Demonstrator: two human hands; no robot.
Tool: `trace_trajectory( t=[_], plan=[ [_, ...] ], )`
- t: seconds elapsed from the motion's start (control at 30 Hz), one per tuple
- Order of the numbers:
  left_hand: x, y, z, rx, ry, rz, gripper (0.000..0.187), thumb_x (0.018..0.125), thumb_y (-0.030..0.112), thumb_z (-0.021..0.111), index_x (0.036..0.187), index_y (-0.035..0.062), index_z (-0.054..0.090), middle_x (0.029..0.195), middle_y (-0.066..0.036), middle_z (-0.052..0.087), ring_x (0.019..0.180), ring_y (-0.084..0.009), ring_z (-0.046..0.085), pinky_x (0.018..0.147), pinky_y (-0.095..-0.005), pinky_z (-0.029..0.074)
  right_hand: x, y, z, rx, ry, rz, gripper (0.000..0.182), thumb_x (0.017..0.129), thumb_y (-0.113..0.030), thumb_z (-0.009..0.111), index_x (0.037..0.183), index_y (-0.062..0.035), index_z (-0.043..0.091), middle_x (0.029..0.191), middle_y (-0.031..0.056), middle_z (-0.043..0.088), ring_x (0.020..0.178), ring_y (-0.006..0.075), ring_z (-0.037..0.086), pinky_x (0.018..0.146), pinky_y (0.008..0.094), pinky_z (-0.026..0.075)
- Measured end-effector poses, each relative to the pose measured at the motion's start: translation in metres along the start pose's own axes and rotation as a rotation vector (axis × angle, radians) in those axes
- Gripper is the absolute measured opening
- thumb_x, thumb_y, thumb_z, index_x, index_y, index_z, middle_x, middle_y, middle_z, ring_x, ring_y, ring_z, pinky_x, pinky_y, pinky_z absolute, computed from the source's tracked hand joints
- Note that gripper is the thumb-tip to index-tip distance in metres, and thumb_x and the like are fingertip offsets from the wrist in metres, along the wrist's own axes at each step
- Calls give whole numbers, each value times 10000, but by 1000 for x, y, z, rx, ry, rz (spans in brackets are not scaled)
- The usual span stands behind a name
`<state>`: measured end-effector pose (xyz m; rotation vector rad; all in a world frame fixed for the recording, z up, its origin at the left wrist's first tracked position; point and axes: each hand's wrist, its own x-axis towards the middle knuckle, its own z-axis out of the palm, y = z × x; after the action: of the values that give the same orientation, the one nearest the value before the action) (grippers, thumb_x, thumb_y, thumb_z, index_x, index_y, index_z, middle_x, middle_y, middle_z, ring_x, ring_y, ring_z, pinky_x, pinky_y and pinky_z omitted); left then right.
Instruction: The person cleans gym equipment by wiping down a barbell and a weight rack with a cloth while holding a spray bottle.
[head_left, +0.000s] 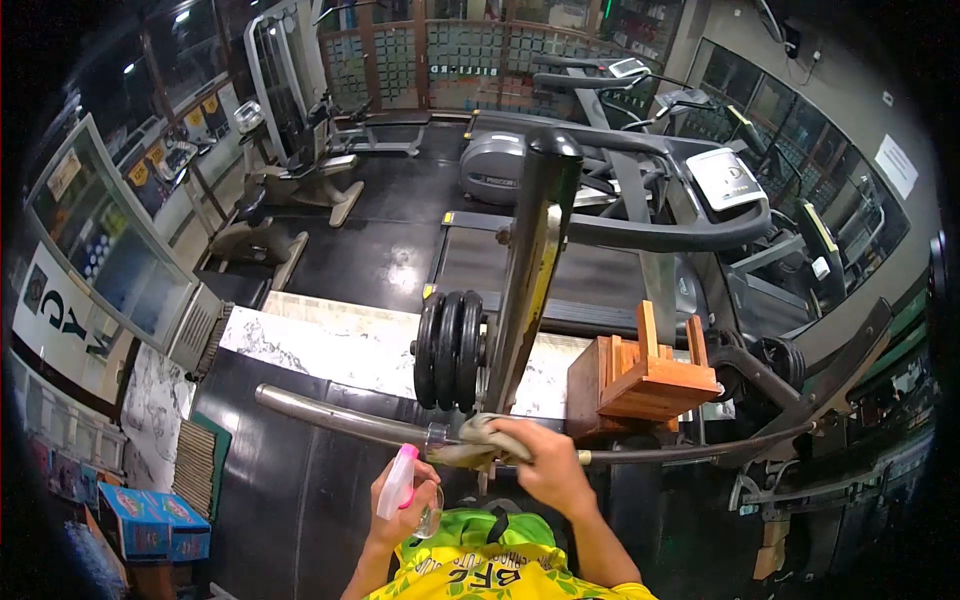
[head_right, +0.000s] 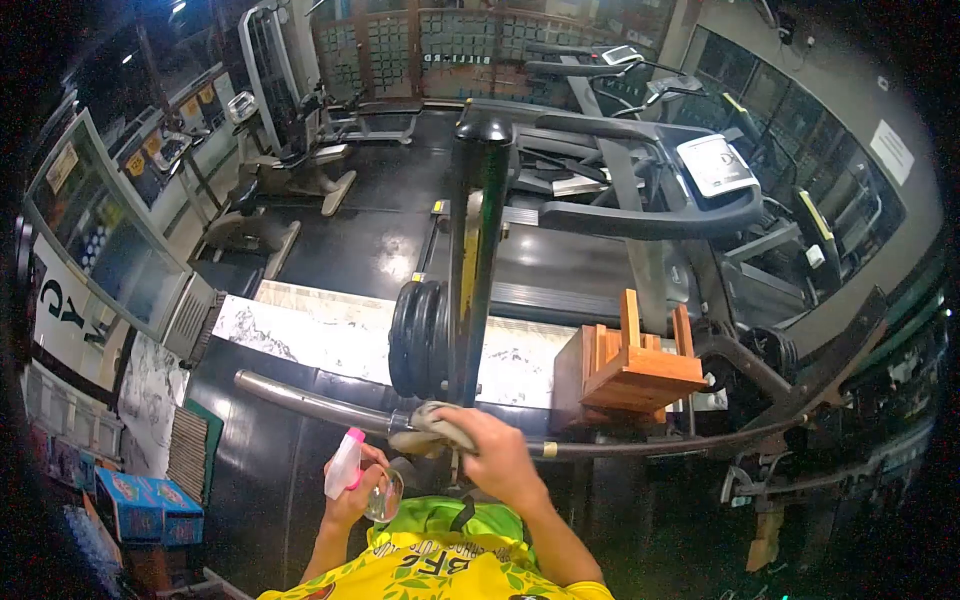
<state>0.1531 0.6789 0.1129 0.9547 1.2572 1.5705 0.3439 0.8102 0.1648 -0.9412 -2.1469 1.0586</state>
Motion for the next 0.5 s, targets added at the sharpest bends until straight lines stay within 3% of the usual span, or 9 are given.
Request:
trace_trajectory(
  t=[0.07, 0.1, 0.13, 0.2, 0.27, 0.3, 0.4, 0.43, 0.5],
  plan=[
    [-4, -4, -5, 43, 26, -28, 173, 870, 37, 663, 997, -7, 555, 847, -79, 627, 641, -92, 591, 589, -235, 483, -6, 13, -10, 95, 15, 83, 562, 675, 112, 540, 1187, -109, 607, 1149, 164, 647, 1060, 361, 618, 914, 371, 498],
    [-5, -4, -8, 43, 36, -33, 173, 870, 37, 663, 997, -7, 555, 847, -79, 627, 641, -92, 591, 589, -235, 483, -9, 18, -14, 121, 30, 98, 570, 678, 119, 508, 1203, -80, 599, 1130, 176, 656, 1045, 296, 650, 921, 337, 488],
    [-5, -4, -11, 163, 10, -89, 161, 863, 43, 671, 977, 2, 567, 802, -59, 620, 629, -82, 582, 581, -232, 475, -13, 24, -17, 124, 23, 100, 570, 678, 119, 508, 1203, -80, 599, 1130, 176, 656, 1045, 296, 650, 921, 337, 488],
    [-8, -7, -16, 285, -17, -150, 149, 856, 48, 680, 958, 10, 578, 757, -39, 612, 618, -72, 573, 573, -228, 466, -23, 40, -17, 289, 128, 266, 571, 682, 126, 476, 1219, -37, 583, 1105, 165, 666, 1042, 201, 635, 927, 302, 463],
    [-13, -21, -24, 269, -72, -292, 136, 843, 76, 697, 926, 23, 604, 683, -21, 592, 594, -69, 547, 558, -233, 444, -35, 59, -6, 356, 315, 274, 535, 708, 133, 423, 1209, 6, 564, 1065, 67, 629, 1012, 138, 580, 920, 259, 435],
    [-13, -29, -25, 379, -81, -165, 149, 838, 120, 710, 917, 27, 625, 678, -31, 590, 590, -79, 531, 554, -247, 432, -41, 64, -1, 393, 377, 293, 520, 732, 142, 435, 1219, 7, 559, 1100, 75, 618, 1043, 144, 571, 944, 261, 419],
    [-21, -37, -27, 426, -121, -250, 185, 830, 158, 724, 925, 25, 635, 668, -43, 592, 593, -90, 528, 558, -257, 434, -60, 80, 15, 465, 510, 356, 477, 793, 144, 462, 1247, 17, 539, 1162, 89, 596, 1099, 163, 555, 984, 270, 394],
    [-21, -38, -25, 483, -125, -134, 194, 826, 169, 730, 923, 30, 636, 666, -48, 592, 587, -95, 524, 562, -262, 437, -67, 83, 20, 495, 580, 398, 451, 830, 136, 478, 1265, 26, 524, 1190, 97, 585, 1123, 177, 549, 1000, 277, 384],
    [-23, -44, -27, 464, -133, -144, 195, 828, 174, 729, 920, 30, 634, 663, -53, 592, 587, -96, 523, 561, -267, 437, -78, 85, 31, 531, 655, 426, 434, 853, 119, 486, 1279, 38, 508, 1206, 102, 578, 1129, 185, 547, 1005, 283, 385]
  ],
)
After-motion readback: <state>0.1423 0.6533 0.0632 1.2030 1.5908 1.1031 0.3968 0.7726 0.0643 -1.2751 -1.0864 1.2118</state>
